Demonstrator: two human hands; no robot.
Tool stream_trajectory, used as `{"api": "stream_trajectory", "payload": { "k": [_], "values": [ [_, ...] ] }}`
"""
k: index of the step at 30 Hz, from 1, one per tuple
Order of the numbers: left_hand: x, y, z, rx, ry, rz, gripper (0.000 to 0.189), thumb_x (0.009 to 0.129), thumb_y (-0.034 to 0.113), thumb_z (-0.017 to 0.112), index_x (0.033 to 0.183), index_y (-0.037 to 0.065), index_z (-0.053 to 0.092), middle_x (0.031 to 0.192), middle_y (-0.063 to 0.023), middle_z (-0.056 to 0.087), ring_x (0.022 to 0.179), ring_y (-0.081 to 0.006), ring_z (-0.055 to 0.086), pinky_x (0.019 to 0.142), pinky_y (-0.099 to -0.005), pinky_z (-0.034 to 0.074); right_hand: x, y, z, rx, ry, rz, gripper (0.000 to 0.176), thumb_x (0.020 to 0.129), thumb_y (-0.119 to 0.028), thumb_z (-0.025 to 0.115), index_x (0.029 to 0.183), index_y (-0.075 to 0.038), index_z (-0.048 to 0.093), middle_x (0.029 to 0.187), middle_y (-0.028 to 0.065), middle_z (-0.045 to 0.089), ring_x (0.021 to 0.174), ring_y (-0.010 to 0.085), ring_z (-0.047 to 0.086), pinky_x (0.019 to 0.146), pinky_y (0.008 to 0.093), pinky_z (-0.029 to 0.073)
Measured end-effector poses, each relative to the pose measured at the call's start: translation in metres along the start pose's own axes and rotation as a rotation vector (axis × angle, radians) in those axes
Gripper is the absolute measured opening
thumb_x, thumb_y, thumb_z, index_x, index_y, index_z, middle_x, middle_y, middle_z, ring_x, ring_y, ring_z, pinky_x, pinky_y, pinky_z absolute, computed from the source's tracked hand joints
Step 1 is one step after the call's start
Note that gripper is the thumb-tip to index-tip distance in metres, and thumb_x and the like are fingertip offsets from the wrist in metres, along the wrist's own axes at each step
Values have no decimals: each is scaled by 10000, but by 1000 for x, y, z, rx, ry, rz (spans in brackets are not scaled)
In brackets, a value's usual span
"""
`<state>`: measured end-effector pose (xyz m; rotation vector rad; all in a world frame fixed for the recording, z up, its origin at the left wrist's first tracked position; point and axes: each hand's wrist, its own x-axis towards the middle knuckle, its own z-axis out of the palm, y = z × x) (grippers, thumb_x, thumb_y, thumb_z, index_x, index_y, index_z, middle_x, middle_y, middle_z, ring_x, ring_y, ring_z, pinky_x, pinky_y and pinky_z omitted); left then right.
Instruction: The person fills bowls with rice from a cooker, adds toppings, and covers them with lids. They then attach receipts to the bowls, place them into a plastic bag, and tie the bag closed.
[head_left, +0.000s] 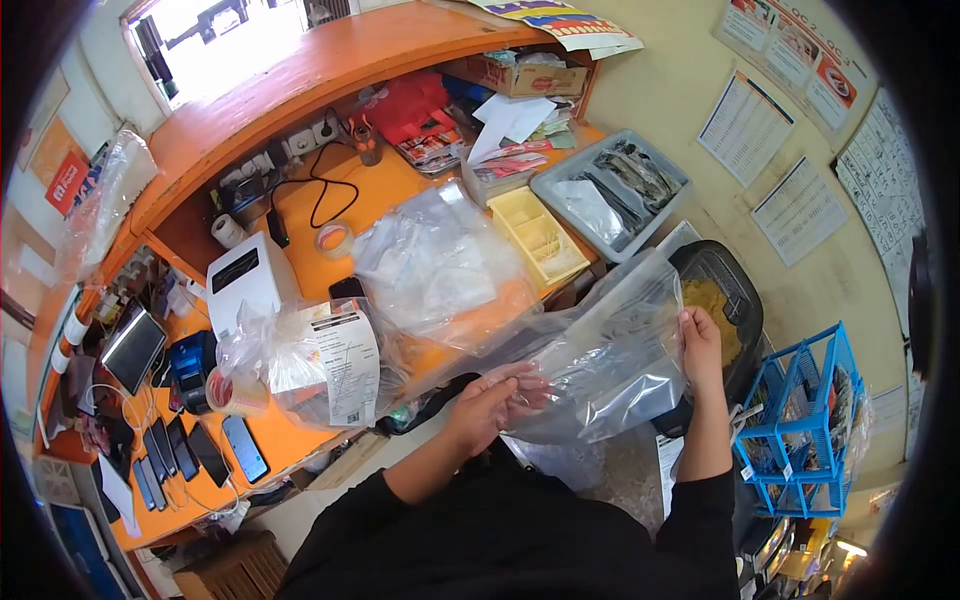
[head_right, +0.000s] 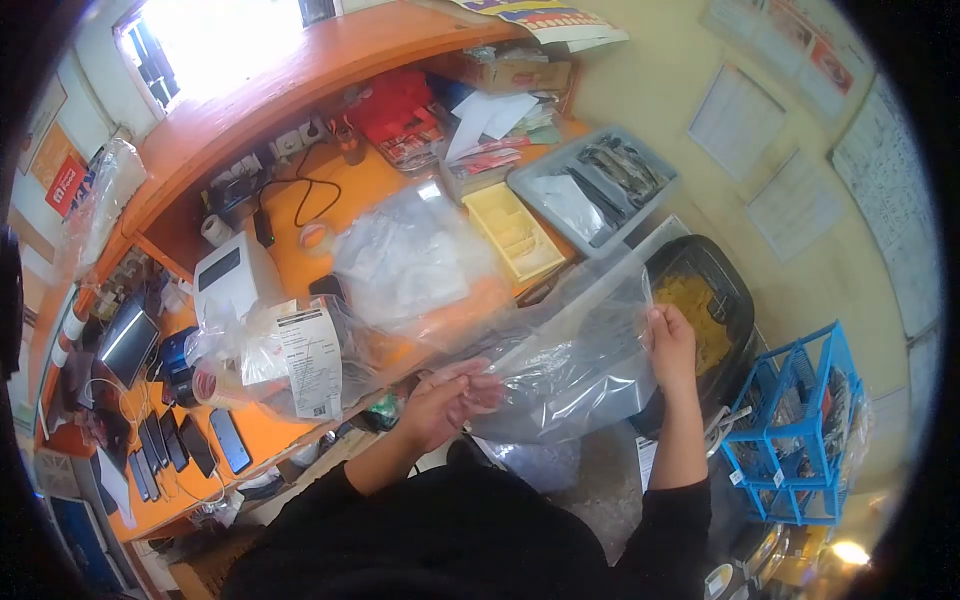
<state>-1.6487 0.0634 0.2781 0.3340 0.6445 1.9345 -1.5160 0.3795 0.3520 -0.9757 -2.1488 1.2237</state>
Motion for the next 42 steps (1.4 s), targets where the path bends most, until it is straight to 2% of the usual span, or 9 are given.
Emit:
{"api": "stream_trajectory", "payload": {
  "k": [5, 10, 18, 25, 30, 33, 35, 38, 42],
  "values": [
    [8, -48, -23, 3, 336, -61, 300, 906, 76, 594, 1192, 3, 542, 1043, -105, 629, 913, -184, 632, 798, -306, 536, -48, -7, 17, -228, 246, -290, 135, 895, -94, 590, 1006, -27, 628, 880, 52, 645, 840, 132, 599, 777, 266, 457],
    [11, -76, 1, 125, 292, -211, 216, 829, 84, 704, 1006, 35, 592, 946, -54, 632, 845, -152, 628, 739, -301, 530, -134, -29, 88, -90, -585, -16, 294, 657, -127, 799, 912, -49, 675, 821, 99, 671, 802, 156, 625, 727, 294, 478],
    [26, -39, -18, 1306, 175, 7, 338, 766, 206, 753, 629, 49, 487, 654, -3, 519, 626, -101, 456, 528, -310, 403, -123, 43, 55, 6, -19, -295, 257, 689, 80, 575, 584, -52, 381, 559, 2, 388, 543, 99, 358, 483, 284, 261],
    [22, -29, -69, 1128, 648, 276, 342, 666, -8, 667, 605, 69, 340, 567, -11, 357, 569, -93, 314, 506, -261, 276, -102, -7, -42, -270, 116, -275, 215, 562, 79, 494, 584, -40, 317, 551, 47, 326, 521, 158, 331, 484, 290, 246],
    [52, -14, -15, 1806, 200, 775, 334, 689, 98, 705, 1003, 93, 591, 719, -93, 571, 682, -271, 585, 670, -342, 486, -48, -45, -38, 20, -867, -286, 233, 618, 54, 594, 586, -52, 389, 593, 8, 390, 548, 121, 357, 488, 298, 287],
    [65, -48, -32, 1537, -272, 460, 493, 707, 130, 709, 1181, 116, 572, 852, -138, 635, 790, -337, 633, 753, -399, 516, 1, -82, -1, 49, -1479, -64, 162, 705, -5, 680, 661, -24, 526, 649, 9, 499, 614, 126, 487, 565, 279, 413],
    [67, -92, -72, 1383, -313, 272, 493, 717, 141, 709, 1190, 122, 570, 915, -152, 649, 824, -343, 639, 763, -414, 513, 54, -94, 13, 39, -1477, 218, 115, 804, -71, 675, 781, 18, 607, 738, 34, 595, 731, 146, 589, 689, 285, 482],
    [57, -111, -88, 1403, -275, 137, 440, 718, 122, 679, 1150, 127, 599, 950, -157, 659, 851, -340, 643, 751, -410, 510, 162, -42, 61, -288, -754, -367, 133, 881, -37, 528, 824, 26, 629, 824, 85, 663, 794, 175, 624, 737, 307, 493],
    [53, -102, -93, 1324, -279, 125, 419, 711, 92, 651, 1127, 115, 611, 925, -159, 659, 843, -337, 647, 740, -403, 511, 279, 51, 134, -650, -160, -333, 182, 875, -121, 532, 982, -67, 670, 884, 131, 678, 832, 271, 652, 770, 373, 504]
  ]
}}
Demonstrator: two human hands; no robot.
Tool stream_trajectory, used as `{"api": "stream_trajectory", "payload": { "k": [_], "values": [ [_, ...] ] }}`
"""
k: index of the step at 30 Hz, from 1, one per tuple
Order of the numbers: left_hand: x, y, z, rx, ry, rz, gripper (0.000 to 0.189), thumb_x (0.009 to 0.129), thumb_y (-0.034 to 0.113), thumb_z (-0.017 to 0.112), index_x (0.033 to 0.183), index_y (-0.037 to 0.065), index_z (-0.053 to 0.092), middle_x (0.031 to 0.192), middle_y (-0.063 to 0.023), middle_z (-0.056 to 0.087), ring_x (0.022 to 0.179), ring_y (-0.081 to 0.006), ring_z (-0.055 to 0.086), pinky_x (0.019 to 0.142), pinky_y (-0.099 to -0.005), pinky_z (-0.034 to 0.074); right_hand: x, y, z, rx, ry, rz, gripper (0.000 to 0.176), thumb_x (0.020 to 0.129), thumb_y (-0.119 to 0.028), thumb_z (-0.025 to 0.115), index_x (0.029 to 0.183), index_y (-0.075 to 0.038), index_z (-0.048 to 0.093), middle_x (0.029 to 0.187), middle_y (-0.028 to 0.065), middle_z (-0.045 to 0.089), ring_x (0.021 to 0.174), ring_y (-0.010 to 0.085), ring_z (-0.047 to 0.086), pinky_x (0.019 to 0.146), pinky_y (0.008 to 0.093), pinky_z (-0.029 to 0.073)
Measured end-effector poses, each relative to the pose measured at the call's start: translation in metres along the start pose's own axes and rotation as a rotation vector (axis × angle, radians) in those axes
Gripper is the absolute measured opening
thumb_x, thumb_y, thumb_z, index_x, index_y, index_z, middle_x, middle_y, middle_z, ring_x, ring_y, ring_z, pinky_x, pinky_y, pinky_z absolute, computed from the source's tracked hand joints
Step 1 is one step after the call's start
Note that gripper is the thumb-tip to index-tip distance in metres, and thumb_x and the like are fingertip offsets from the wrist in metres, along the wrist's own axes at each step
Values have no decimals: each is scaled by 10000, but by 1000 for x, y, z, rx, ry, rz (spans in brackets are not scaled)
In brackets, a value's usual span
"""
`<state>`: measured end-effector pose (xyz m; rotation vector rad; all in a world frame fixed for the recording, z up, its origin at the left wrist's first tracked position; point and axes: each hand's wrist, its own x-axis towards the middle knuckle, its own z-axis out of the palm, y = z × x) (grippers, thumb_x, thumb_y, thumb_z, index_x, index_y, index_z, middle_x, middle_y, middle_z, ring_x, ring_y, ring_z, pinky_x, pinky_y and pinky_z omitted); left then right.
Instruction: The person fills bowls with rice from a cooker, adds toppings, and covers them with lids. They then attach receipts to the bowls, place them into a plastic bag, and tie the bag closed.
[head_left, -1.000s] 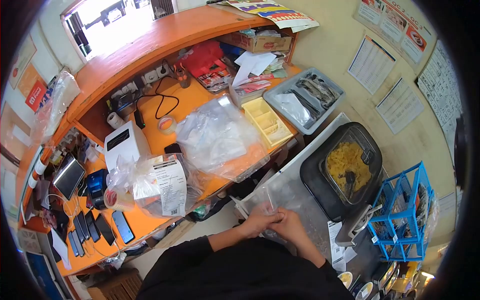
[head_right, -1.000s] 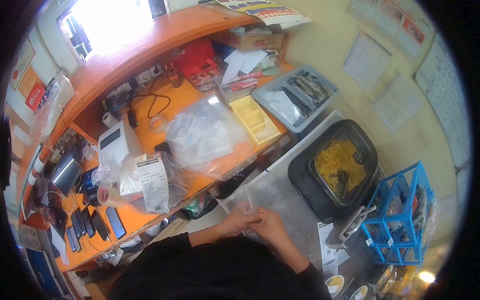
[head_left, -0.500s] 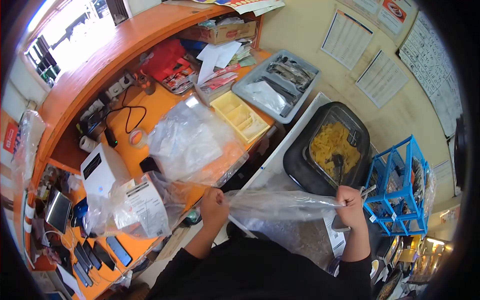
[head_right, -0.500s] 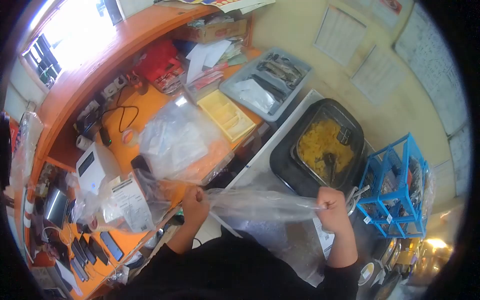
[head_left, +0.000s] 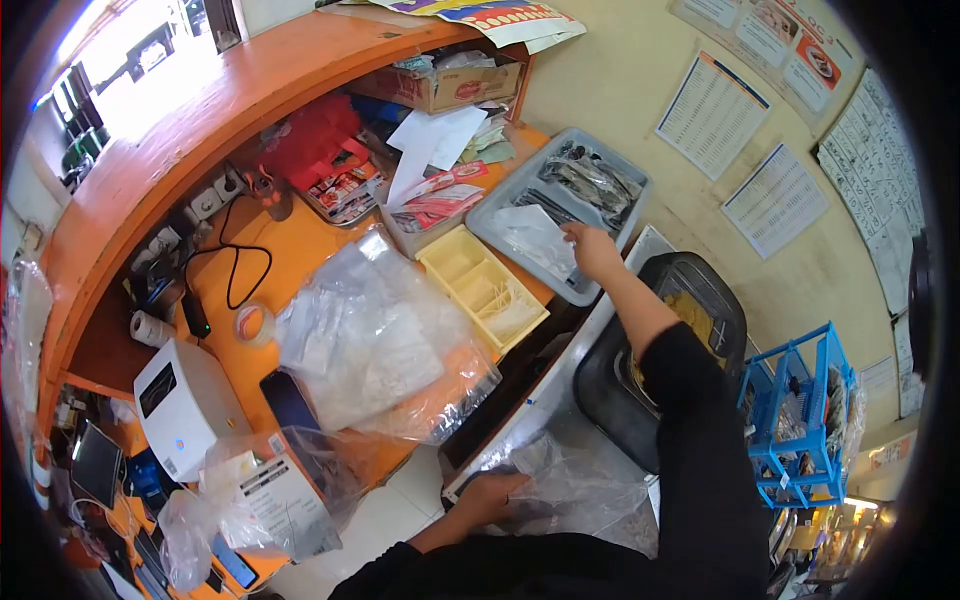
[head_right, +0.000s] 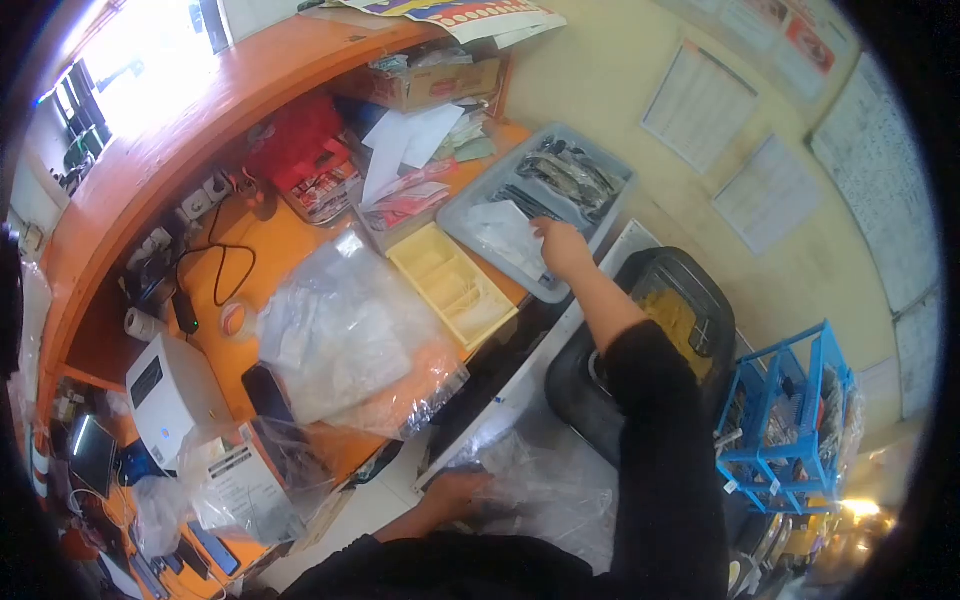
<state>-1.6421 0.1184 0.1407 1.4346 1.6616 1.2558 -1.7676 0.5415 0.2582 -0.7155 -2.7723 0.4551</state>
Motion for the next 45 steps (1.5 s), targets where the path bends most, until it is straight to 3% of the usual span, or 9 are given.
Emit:
{"api": "stream_trajectory", "payload": {
  "k": [4, 7, 16, 22, 31, 37, 38, 42, 45],
  "values": [
    [5, 2, -7, -78, -66, -76, 418, 708, 89, 660, 1123, 84, 607, 922, -154, 662, 841, -336, 648, 740, -403, 512, 35, 15, 57, -253, 345, 44, 239, 875, -196, 558, 1086, -132, 649, 979, 122, 677, 935, 313, 641, 842, 478, 477],
    [8, 7, -11, -39, -88, -93, 396, 715, 106, 675, 1106, 84, 614, 929, -148, 665, 847, -333, 648, 746, -398, 512, 40, 17, 54, -279, 194, 111, 215, 869, -276, 608, 1002, -130, 694, 925, 127, 688, 858, 317, 659, 744, 444, 496],
    [14, 16, -14, -132, -126, -146, 365, 725, 143, 671, 1084, 108, 621, 945, -128, 667, 869, -323, 645, 764, -403, 507, 41, 27, 16, 98, 248, 166, 231, 882, -304, 622, 930, -87, 683, 837, 148, 682, 758, 278, 659, 685, 368, 483],
    [6, 1, -2, -21, -91, -127, 367, 720, 155, 667, 1081, 108, 618, 950, -133, 664, 880, -331, 640, 774, -400, 503, 55, 45, 7, 454, 276, 122, 250, 949, -269, 549, 977, -34, 628, 774, 5, 608, 705, 108, 533, 663, 255, 427],
    [10, 2, 1, 144, 38, -91, 276, 756, 162, 658, 1025, 113, 621, 835, -165, 639, 787, -343, 638, 713, -420, 502, -41, -21, -80, 1287, 233, 387, 251, 963, -316, 531, 1008, -85, 619, 843, -57, 547, 774, 64, 462, 695, 223, 375],
    [36, 35, 13, 412, -31, -239, 285, 833, 306, 581, 1024, 95, 579, 745, -207, 639, 708, -398, 635, 624, -500, 496, -220, -103, -153, 189, 774, -161, 100, 855, -130, 597, 920, -55, 608, 904, 97, 626, 842, 266, 580, 730, 355, 432],
    [42, 41, 20, 423, -15, -172, 275, 855, 313, 570, 1002, 81, 578, 659, -153, 622, 603, -337, 628, 559, -450, 496, -250, -118, -159, 12, 790, -267, 95, 817, -96, 609, 906, -64, 606, 917, 111, 626, 872, 299, 586, 754, 375, 434],
    [55, 41, 67, -839, -57, -766, 178, 885, 277, 548, 934, 107, 563, 570, -21, 517, 491, -166, 514, 489, -298, 442, -355, -133, -85, 50, 371, -392, 107, 762, -103, 628, 860, -110, 585, 873, 78, 634, 870, 261, 588, 817, 356, 409],
    [46, 51, 66, -1396, 71, -1009, 122, 894, 245, 528, 858, 129, 526, 560, 31, 433, 471, -88, 420, 464, -232, 383, -432, -94, -17, -146, -44, -90, 179, 779, -194, 618, 932, -104, 596, 928, 58, 625, 911, 231, 577, 855, 415, 381]
  ]
}}
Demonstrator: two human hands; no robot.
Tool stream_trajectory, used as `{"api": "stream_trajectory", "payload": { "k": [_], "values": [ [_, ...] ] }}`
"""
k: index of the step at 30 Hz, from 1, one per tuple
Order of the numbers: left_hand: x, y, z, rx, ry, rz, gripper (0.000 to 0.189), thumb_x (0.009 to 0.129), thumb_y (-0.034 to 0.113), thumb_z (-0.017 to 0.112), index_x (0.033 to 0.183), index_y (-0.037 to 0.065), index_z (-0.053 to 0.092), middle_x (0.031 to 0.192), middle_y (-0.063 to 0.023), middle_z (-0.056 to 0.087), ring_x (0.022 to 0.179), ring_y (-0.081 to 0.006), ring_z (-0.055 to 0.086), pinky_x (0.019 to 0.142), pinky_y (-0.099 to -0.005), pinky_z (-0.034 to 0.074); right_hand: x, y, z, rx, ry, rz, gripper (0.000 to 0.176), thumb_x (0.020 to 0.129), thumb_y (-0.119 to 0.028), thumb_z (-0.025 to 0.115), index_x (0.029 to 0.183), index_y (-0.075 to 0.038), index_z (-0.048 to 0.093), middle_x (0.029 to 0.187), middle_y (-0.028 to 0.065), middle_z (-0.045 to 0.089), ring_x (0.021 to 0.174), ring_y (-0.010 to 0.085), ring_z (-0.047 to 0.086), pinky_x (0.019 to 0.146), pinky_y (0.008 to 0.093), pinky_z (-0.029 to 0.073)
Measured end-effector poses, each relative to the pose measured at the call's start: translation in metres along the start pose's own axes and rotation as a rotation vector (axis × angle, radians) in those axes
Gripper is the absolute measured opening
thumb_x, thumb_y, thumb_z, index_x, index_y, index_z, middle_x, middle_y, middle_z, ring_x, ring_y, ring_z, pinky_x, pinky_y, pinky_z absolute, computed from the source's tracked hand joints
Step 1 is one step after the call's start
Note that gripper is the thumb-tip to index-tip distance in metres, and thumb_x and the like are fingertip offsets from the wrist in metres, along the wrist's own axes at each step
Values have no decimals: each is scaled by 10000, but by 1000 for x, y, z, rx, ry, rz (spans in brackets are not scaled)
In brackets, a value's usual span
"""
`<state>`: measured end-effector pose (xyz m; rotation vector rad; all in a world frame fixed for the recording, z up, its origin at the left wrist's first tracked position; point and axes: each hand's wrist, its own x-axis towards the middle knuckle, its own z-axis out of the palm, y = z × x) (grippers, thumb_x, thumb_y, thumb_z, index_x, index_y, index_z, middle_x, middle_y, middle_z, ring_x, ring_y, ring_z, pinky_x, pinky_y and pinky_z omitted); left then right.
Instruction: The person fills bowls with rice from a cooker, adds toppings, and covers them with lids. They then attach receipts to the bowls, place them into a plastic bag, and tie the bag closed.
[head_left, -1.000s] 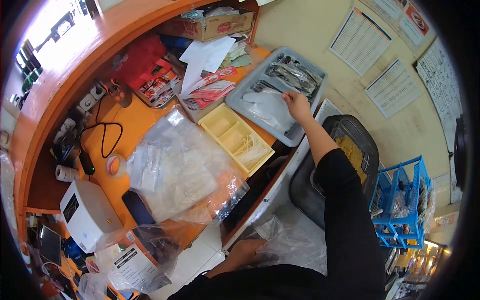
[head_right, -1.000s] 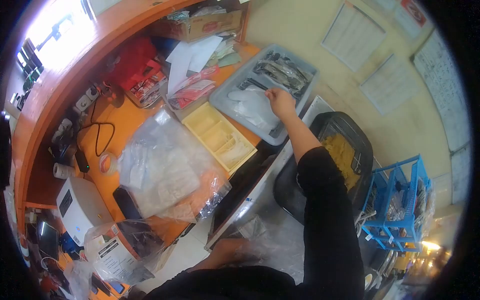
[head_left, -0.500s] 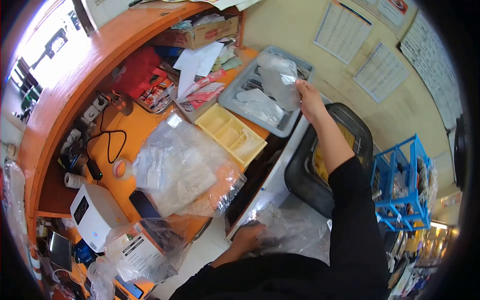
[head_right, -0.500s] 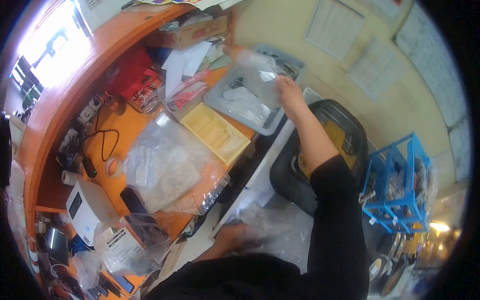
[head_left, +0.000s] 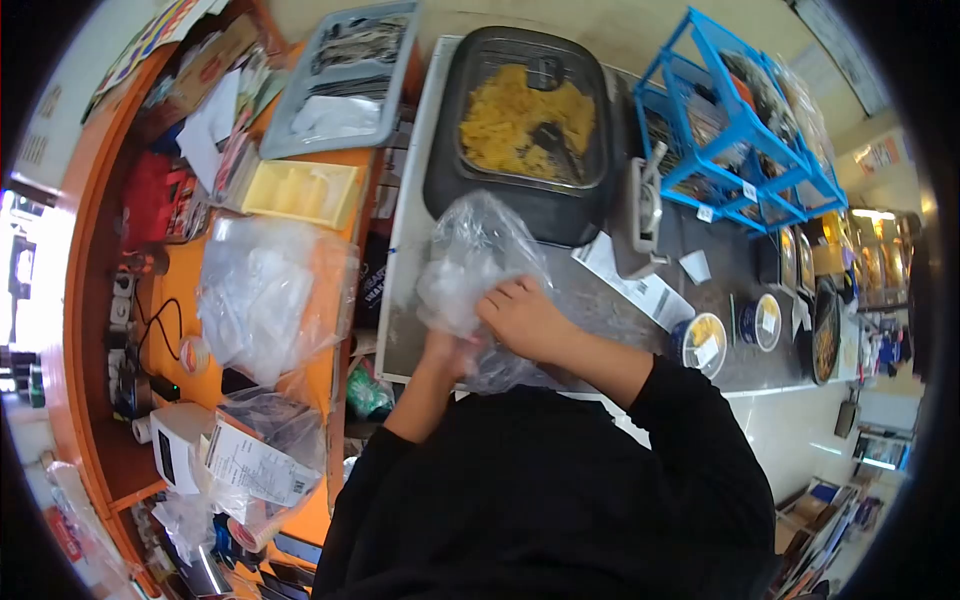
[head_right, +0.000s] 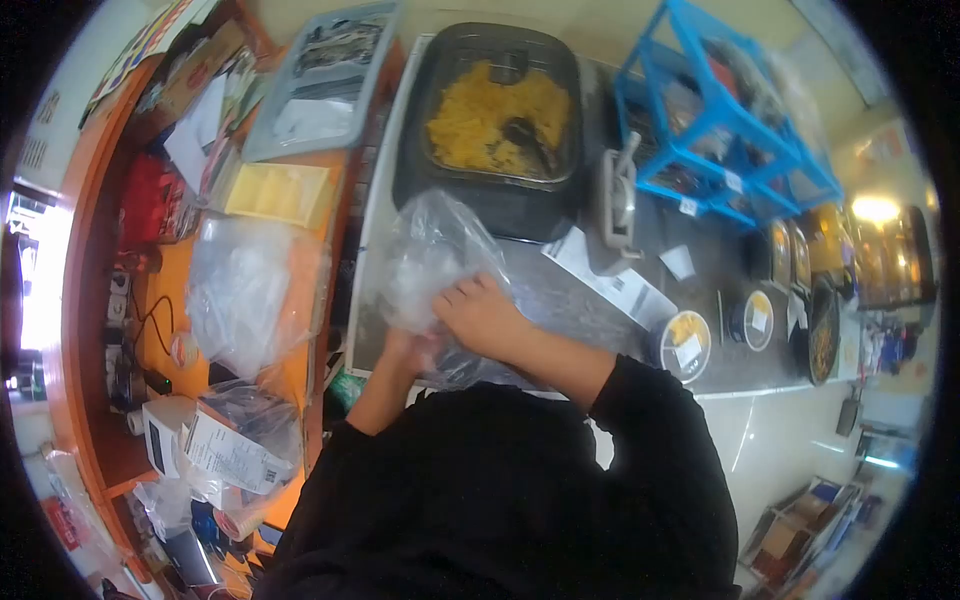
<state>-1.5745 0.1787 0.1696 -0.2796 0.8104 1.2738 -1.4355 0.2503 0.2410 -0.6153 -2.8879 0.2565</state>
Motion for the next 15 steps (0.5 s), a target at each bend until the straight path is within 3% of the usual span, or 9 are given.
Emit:
{"api": "stream_trajectory", "payload": {
  "k": [2, 5, 8, 11, 13, 14, 15],
  "values": [
    [6, 1, -40, -95, -109, -54, 118, 894, 224, 513, 817, 137, 493, 568, 31, 416, 470, -80, 400, 453, -229, 363, -42, 13, 28, -143, -328, 119, 230, 755, -212, 633, 957, -106, 603, 990, 39, 622, 902, 203, 568, 829, 453, 369],
    [-19, -15, -12, -52, 42, 52, 165, 911, 224, 491, 777, 129, 490, 561, 51, 397, 465, -55, 410, 421, -198, 371, -66, 13, 32, 7, -231, 192, 238, 766, -249, 636, 963, -118, 613, 929, 41, 639, 920, 213, 573, 829, 499, 356],
    [-14, -37, 5, -9, 65, 9, 147, 910, 223, 496, 793, 136, 476, 573, 43, 395, 441, -67, 367, 421, -219, 342, -89, 16, 14, 35, 176, -11, 223, 786, -223, 620, 984, -123, 629, 906, 74, 649, 934, 253, 581, 836, 509, 360],
    [0, -52, -3, -12, -71, -144, 159, 925, 221, 479, 797, 127, 481, 574, 42, 398, 418, -58, 346, 381, -197, 313, -121, 25, -70, 69, 338, 241, 232, 799, -180, 596, 1011, -103, 648, 1003, 124, 634, 983, 308, 571, 863, 500, 370],
    [2, -66, 5, 31, -158, -187, 164, 934, 227, 470, 811, 121, 489, 575, 42, 397, 412, -52, 339, 361, -187, 296, -178, 60, -101, -113, 189, 691, 308, 795, -158, 594, 1094, -90, 627, 1176, 154, 569, 1030, 338, 546, 855, 477, 397],
    [4, -73, 9, 51, -203, -202, 168, 939, 230, 466, 817, 118, 493, 575, 43, 397, 408, -49, 335, 351, -182, 287, -209, 81, -110, -217, 486, 750, 323, 794, -151, 583, 1106, -71, 606, 1198, 171, 556, 985, 364, 559, 809, 485, 421],
    [5, -81, 13, 63, -190, -201, 171, 940, 236, 466, 820, 118, 497, 575, 45, 396, 412, -49, 337, 358, -184, 292, -251, 102, -115, -259, 498, 917, 347, 826, -169, 567, 1159, -73, 572, 1198, 174, 559, 975, 376, 564, 806, 502, 436]
  ]
}}
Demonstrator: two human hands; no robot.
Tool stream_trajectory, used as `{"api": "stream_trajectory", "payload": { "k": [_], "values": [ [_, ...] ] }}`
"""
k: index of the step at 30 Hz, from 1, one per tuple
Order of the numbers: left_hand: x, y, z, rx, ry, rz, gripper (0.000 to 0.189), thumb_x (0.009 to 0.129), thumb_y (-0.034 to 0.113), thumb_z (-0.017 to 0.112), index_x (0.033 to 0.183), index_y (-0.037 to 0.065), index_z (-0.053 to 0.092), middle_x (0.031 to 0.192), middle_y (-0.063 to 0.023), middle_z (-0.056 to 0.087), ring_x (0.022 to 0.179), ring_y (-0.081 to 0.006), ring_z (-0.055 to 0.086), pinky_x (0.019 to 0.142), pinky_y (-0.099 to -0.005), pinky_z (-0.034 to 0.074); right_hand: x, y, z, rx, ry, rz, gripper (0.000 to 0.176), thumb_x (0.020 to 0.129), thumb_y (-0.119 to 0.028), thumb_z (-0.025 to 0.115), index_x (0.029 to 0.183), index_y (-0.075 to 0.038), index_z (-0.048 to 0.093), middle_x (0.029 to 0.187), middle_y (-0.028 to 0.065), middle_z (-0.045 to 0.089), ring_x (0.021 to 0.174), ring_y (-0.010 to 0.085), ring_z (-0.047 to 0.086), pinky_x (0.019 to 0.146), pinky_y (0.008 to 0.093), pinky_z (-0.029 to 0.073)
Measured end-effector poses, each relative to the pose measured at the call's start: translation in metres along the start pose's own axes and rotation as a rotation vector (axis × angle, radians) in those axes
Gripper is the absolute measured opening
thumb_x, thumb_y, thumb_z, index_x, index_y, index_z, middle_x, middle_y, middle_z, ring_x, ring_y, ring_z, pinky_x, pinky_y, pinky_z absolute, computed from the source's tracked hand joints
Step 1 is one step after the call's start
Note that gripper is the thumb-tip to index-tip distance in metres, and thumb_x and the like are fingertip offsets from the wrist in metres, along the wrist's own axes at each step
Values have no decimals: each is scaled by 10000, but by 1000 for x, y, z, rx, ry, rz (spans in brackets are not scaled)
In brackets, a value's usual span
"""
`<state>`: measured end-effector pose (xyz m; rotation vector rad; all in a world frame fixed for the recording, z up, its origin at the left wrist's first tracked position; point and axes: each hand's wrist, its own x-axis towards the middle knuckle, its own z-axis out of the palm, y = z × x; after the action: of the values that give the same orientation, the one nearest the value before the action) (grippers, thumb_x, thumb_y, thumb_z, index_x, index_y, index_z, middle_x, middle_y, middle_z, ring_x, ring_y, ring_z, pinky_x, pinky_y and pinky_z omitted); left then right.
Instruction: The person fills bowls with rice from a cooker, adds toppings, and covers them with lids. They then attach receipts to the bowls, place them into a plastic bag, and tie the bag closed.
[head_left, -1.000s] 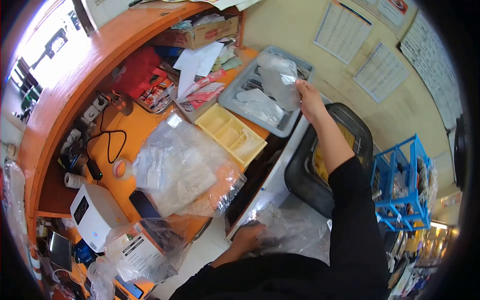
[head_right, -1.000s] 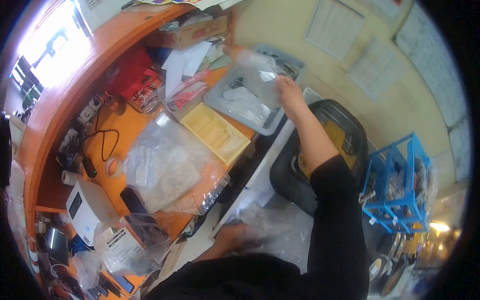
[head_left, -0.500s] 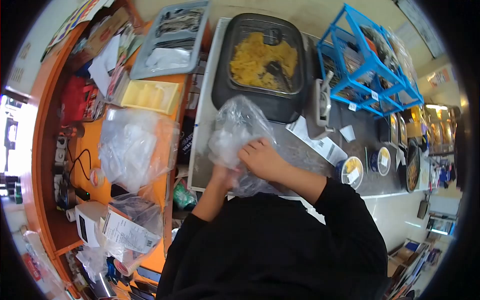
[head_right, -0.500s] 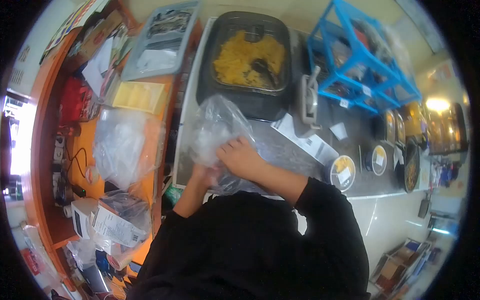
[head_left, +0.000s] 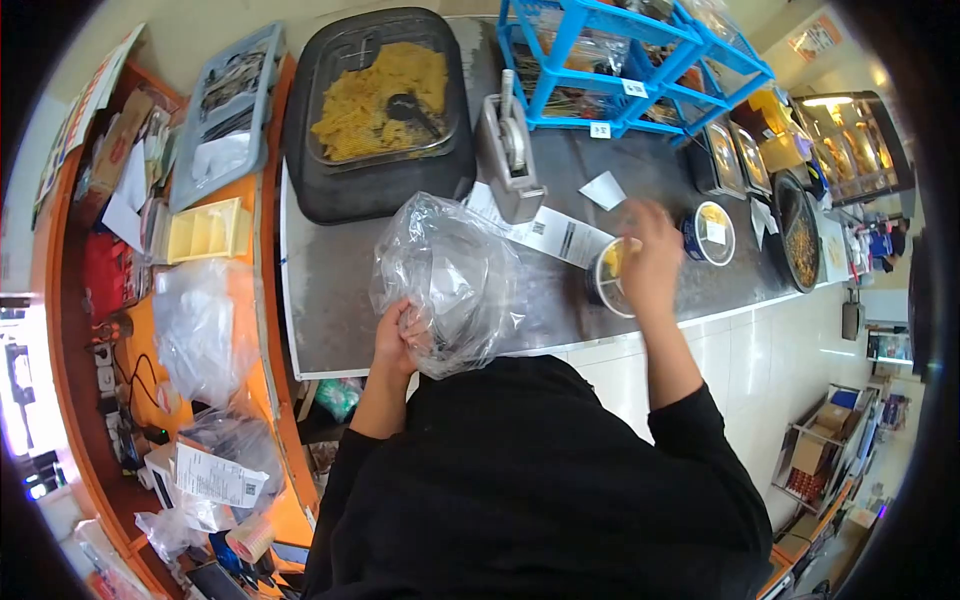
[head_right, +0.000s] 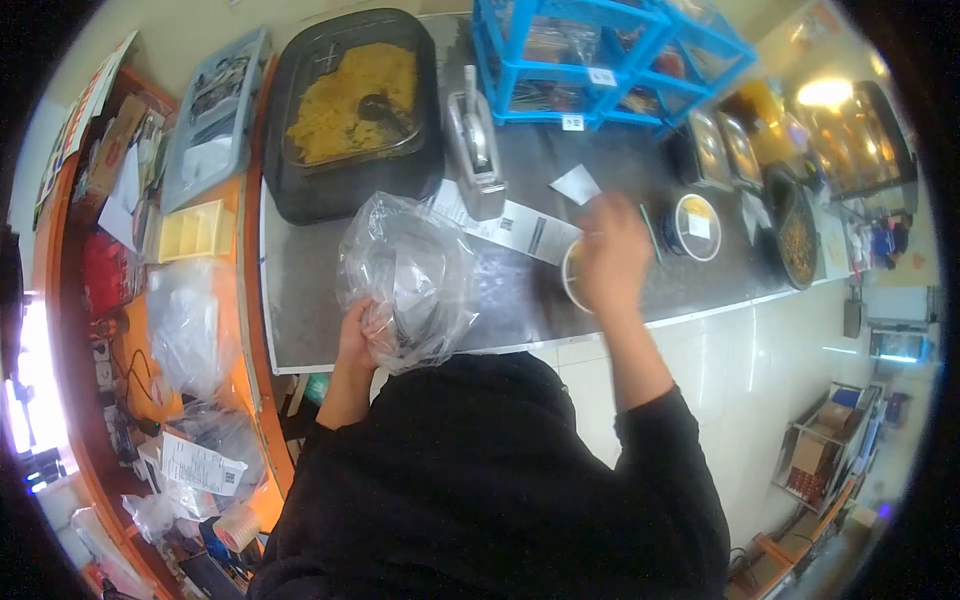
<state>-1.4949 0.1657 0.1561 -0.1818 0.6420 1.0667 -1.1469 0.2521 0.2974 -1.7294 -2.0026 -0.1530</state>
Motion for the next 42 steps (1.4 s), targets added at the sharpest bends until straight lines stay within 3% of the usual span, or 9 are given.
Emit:
{"api": "stream_trajectory", "payload": {
  "k": [2, 4, 10, 16, 25, 33, 38, 40, 42],
  "values": [
    [8, -12, 7, 19, 27, 7, 177, 941, 248, 467, 824, 120, 506, 574, 49, 393, 418, -47, 340, 373, -189, 304, -23, 56, -9, -218, -189, 406, 374, 939, -293, 471, 1256, -101, 519, 1268, 184, 527, 1103, 403, 521, 904, 480, 433],
    [10, -23, 27, 76, 166, 61, 181, 940, 250, 465, 816, 125, 507, 582, 49, 400, 425, -49, 346, 389, -191, 309, -59, 137, 21, 146, -533, 644, 424, 977, -374, 393, 1262, -84, 511, 1331, 213, 480, 1204, 399, 464, 946, 459, 415],
    [20, -31, 25, 69, 115, 81, 162, 935, 256, 470, 826, 140, 497, 607, 36, 405, 448, -66, 357, 422, -210, 318, -98, 132, 59, 600, -378, 750, 445, 979, -336, 395, 1238, 7, 508, 1166, 271, 573, 1106, 391, 552, 922, 416, 417],
    [15, -30, 33, 188, 159, 144, 157, 931, 272, 475, 838, 145, 475, 622, 18, 396, 480, -97, 377, 461, -251, 339, -78, 116, 40, 528, -255, 616, 384, 983, -297, 399, 1172, 2, 549, 1070, 255, 612, 1039, 359, 589, 878, 410, 436],
    [16, -40, 23, 350, 222, 332, 227, 954, 281, 446, 913, 70, 521, 614, -16, 456, 496, -129, 447, 481, -282, 411, -6, -72, 26, 787, -507, 126, 309, 998, -249, 402, 1146, -16, 539, 977, 225, 629, 940, 316, 629, 811, 378, 467],
    [-20, -17, 4, 545, 559, 404, 282, 954, 293, 496, 978, 15, 533, 656, -58, 504, 502, -157, 491, 444, -312, 441, -28, -111, 106, 671, -794, 325, 369, 975, -273, 405, 1222, -6, 466, 890, 275, 630, 861, 453, 608, 787, 503, 469],
    [-35, -10, -20, 1023, 588, 826, 210, 924, 198, 568, 1045, 32, 526, 872, -77, 558, 699, -118, 557, 611, -246, 459, -27, -88, 61, 721, -752, 270, 406, 954, -294, 457, 1258, -29, 502, 958, 252, 647, 821, 391, 642, 795, 461, 489],
    [-27, -12, -16, 1128, 534, 978, 199, 898, 139, 608, 1049, 38, 527, 917, -66, 567, 759, -98, 552, 666, -221, 442, -36, -8, 49, 706, -84, 406, 272, 934, -111, 510, 1200, -89, 564, 913, 107, 650, 698, 127, 626, 604, 295, 484],
    [-49, -11, 31, 1049, 524, 1126, 216, 860, 79, 656, 1031, 46, 529, 923, -46, 571, 794, -79, 533, 703, -205, 419, -30, 75, 30, 406, 381, 360, 295, 895, -47, 543, 1187, -1, 533, 1091, 127, 585, 940, 188, 575, 820, 323, 461]
  ]
}}
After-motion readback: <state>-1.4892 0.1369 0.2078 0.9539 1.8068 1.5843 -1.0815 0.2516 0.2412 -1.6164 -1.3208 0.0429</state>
